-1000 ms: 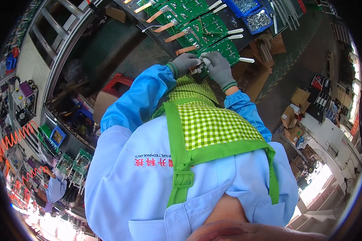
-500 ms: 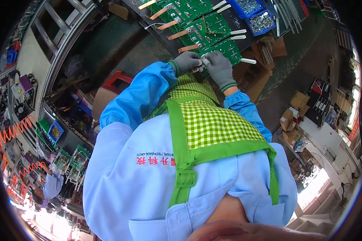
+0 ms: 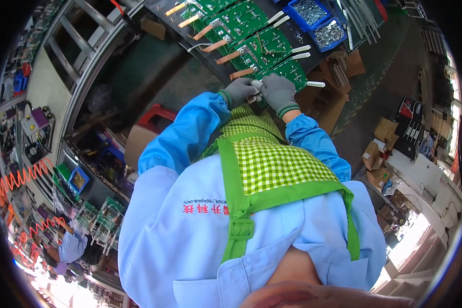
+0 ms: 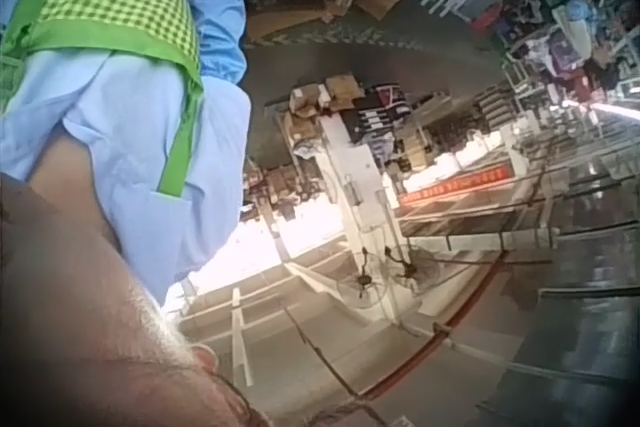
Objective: Manually assemble components and secure them with fasteners on printed circuit boards.
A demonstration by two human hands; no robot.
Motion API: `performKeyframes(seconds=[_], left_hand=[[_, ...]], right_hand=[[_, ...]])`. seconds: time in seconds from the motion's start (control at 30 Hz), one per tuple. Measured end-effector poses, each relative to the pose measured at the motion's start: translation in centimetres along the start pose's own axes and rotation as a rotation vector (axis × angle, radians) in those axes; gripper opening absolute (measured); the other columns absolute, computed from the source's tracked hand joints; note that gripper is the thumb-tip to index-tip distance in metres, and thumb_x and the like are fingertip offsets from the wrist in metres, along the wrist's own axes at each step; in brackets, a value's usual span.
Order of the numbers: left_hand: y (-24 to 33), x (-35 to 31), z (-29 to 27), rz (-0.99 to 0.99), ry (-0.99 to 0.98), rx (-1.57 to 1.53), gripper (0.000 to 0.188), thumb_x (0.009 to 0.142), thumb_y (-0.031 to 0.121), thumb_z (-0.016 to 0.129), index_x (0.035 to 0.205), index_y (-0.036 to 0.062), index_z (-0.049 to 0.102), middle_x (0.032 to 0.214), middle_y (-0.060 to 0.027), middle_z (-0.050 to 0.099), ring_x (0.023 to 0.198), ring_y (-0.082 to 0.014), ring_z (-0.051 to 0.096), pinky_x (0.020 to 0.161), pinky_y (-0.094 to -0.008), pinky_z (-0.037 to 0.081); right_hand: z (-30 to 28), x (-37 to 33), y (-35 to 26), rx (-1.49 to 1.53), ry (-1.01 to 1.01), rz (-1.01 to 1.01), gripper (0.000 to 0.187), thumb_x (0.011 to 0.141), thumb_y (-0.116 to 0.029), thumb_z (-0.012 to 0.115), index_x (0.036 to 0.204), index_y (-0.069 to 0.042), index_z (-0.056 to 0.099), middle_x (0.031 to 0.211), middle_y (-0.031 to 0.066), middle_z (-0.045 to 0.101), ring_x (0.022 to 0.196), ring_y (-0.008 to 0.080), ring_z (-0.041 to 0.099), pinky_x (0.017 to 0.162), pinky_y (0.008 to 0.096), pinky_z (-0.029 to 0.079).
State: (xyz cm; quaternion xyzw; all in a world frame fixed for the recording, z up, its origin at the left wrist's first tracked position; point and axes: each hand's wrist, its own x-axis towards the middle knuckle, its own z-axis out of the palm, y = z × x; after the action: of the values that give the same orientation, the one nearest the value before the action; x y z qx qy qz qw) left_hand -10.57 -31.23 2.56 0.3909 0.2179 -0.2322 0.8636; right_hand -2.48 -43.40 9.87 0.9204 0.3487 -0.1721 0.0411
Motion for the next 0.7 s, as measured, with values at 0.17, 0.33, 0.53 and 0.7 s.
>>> performKeyframes(seconds=[0.17, 0.33, 0.53, 0.7], left_hand=[[-0.3, 0.0, 0.5, 0.023, 0.001, -0.006, 0.015, 0.084, 0.007, 0.054, 0.096, -0.0016, 0.059, 0.078, -0.0104, 0.062, 0.056, -0.011, 0.056, 0.047, -0.023, 0.042], [-0.1, 0.3, 0.3, 0.006, -0.027, 0.016, 0.017, 0.083, 0.006, 0.053, 0.096, -0.0031, 0.058, 0.077, -0.0106, 0.062, 0.057, -0.0118, 0.056, 0.047, -0.0228, 0.042], [0.6, 0.0, 0.1, -0.003, -0.067, -0.057, 0.021, 0.083, 0.002, 0.051, 0.102, -0.0053, 0.054, 0.089, -0.0127, 0.06, 0.073, -0.0175, 0.061, 0.054, -0.0227, 0.049], [-0.3, 0.9, -1.1, -0.05, -0.122, 0.049, 0.022, 0.085, 0.009, 0.054, 0.102, -0.0049, 0.053, 0.092, -0.0137, 0.059, 0.077, -0.0183, 0.063, 0.058, -0.0249, 0.052]], right_hand=[[-2.0, -1.2, 0.1, 0.189, -0.074, 0.082, 0.025, 0.08, -0.036, 0.054, 0.093, -0.014, 0.059, 0.096, 0.0111, 0.057, 0.083, 0.0322, 0.06, 0.069, 0.0443, 0.048], [-2.0, -0.9, -0.1, 0.165, -0.08, -0.019, 0.031, 0.084, -0.036, 0.052, 0.101, -0.011, 0.056, 0.105, 0.0127, 0.054, 0.087, 0.0336, 0.06, 0.072, 0.0465, 0.048], [-2.2, -0.4, 0.1, 0.186, -0.06, 0.036, 0.037, 0.082, -0.044, 0.053, 0.091, -0.009, 0.06, 0.1, 0.0143, 0.055, 0.087, 0.0326, 0.06, 0.073, 0.0455, 0.048], [-1.4, -1.3, 0.1, 0.16, 0.029, -0.017, 0.027, 0.083, -0.035, 0.052, 0.092, -0.011, 0.059, 0.1, 0.0122, 0.053, 0.084, 0.0319, 0.059, 0.071, 0.0428, 0.048]])
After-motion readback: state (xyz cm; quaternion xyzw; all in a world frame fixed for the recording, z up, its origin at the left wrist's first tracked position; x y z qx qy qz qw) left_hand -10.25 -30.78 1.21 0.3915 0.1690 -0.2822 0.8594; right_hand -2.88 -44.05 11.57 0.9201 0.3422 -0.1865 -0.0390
